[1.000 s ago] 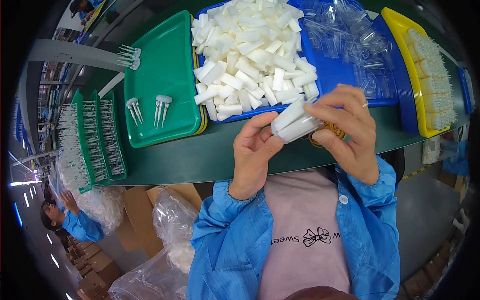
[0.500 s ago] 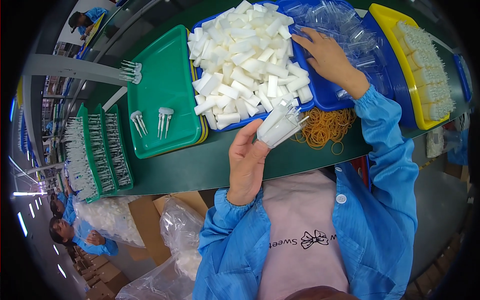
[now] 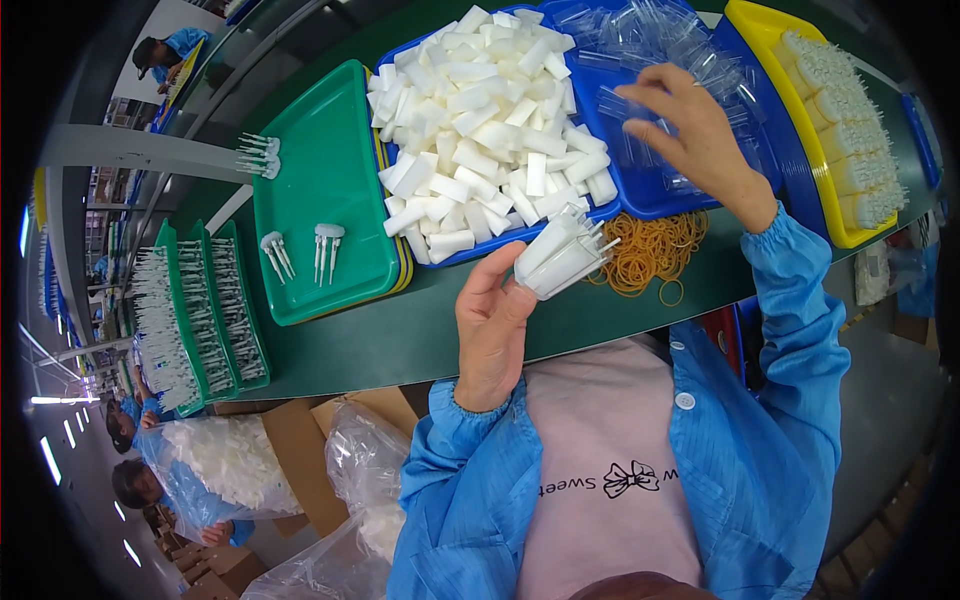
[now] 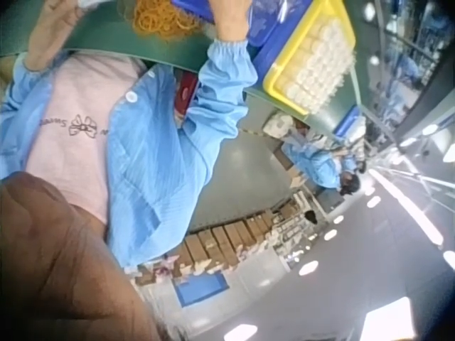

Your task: The person assembles components by fitting foam pieces onto the prongs of a plastic base, sliding clear plastic covers over the foam pieces, and securing the bundle with a rubber band before placing it into a tray.

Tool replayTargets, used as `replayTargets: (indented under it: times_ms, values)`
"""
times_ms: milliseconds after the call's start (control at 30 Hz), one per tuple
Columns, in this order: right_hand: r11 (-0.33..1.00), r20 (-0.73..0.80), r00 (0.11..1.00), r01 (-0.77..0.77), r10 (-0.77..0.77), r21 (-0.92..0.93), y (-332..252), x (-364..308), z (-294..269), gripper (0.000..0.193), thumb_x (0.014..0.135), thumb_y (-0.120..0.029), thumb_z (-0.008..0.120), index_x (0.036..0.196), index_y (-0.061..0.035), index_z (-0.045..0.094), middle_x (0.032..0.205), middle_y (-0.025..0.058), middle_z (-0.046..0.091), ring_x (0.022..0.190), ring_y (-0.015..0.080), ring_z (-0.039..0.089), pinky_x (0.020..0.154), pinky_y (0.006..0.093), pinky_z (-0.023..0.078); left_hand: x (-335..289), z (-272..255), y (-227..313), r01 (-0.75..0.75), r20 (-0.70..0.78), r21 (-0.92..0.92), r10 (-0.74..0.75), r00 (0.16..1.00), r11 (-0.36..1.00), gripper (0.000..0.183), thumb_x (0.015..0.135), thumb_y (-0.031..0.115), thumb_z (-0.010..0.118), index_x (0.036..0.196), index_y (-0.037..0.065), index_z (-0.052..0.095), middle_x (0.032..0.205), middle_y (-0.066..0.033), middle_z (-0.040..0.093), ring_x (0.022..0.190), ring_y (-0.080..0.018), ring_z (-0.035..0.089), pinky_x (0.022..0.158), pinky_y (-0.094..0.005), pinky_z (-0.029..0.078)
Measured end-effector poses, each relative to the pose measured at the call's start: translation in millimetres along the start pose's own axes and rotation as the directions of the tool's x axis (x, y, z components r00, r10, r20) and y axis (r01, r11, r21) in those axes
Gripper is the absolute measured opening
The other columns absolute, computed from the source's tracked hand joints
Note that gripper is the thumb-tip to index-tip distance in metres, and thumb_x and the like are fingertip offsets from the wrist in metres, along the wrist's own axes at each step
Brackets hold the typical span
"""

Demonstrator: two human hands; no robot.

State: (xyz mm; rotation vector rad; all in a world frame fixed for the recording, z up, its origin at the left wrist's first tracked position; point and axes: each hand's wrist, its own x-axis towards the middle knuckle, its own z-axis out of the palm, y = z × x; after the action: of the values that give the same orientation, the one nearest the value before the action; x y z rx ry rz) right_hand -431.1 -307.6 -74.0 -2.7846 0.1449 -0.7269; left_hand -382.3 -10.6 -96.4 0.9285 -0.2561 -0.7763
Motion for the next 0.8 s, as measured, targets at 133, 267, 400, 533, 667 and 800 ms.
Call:
replayTargets:
  times_ms: [133,267,400,533,667,800]
  values:
    - [0.916,-0.026,0.986,-0.142,0.164,0.374,-30,3,-19,0.022,0.086,-0.012,0.063,0.107,-0.0057,0.062,0.096,0.0055,0.061,0.090,0.0172,0.061,0.080,0.0256,0.047,-1,4,2,-0.159,-0.007,0.165,0.162,0.987,0.973,0.045,0.080,0.000,0.069,0.122,-0.001,0.054,0.121,-0.0111,0.054,0.110,-0.0201,0.055,0.094,-0.0339,0.046]
    - [0.257,0.177,0.923,-0.273,0.342,0.927,-72,-12,-31,0.017,0.087,-0.007,0.061,0.102,0.0011,0.057,0.088,0.0044,0.061,0.084,0.0089,0.060,0.077,0.0227,0.047,-2,5,2,-0.350,0.057,0.388,0.357,0.932,0.852,0.043,0.073,-0.003,0.074,0.113,-0.003,0.060,0.118,-0.0117,0.050,0.109,-0.0208,0.055,0.092,-0.0330,0.049]
    - [0.145,0.223,0.919,-0.282,0.326,0.948,-87,-27,-28,0.012,0.087,-0.006,0.061,0.094,0.0004,0.055,0.088,0.0067,0.061,0.083,0.0102,0.061,0.077,0.0240,0.049,-2,6,4,-0.408,0.086,0.446,0.415,0.906,0.797,0.042,0.072,-0.001,0.076,0.111,-0.002,0.062,0.117,-0.0121,0.051,0.107,-0.0200,0.055,0.090,-0.0310,0.049]
    - [0.071,0.248,0.908,-0.288,0.338,0.955,-95,-30,-26,0.016,0.086,-0.006,0.064,0.097,0.0004,0.055,0.089,0.0073,0.062,0.084,0.0098,0.061,0.077,0.0236,0.049,-4,5,5,-0.453,0.109,0.550,0.478,0.872,0.702,0.045,0.068,-0.001,0.078,0.110,-0.002,0.063,0.115,-0.0124,0.054,0.104,-0.0214,0.055,0.086,-0.0306,0.049]
    - [0.035,0.259,0.913,-0.284,0.314,0.958,-98,-34,-25,0.020,0.085,-0.007,0.067,0.098,0.0001,0.054,0.091,0.0077,0.062,0.086,0.0100,0.061,0.079,0.0239,0.049,-7,5,8,-0.482,0.133,0.625,0.524,0.841,0.614,0.048,0.064,-0.001,0.079,0.110,-0.001,0.063,0.113,-0.0127,0.055,0.100,-0.0232,0.056,0.084,-0.0323,0.048]
    - [-0.014,0.259,0.916,-0.268,0.305,0.963,-100,-37,-26,0.021,0.085,-0.009,0.067,0.099,0.0000,0.054,0.092,0.0078,0.062,0.087,0.0109,0.062,0.079,0.0242,0.050,-10,16,16,-0.461,0.110,0.650,0.525,0.844,0.605,0.051,0.064,-0.001,0.077,0.113,-0.001,0.063,0.110,-0.0129,0.055,0.097,-0.0228,0.056,0.082,-0.0319,0.048]
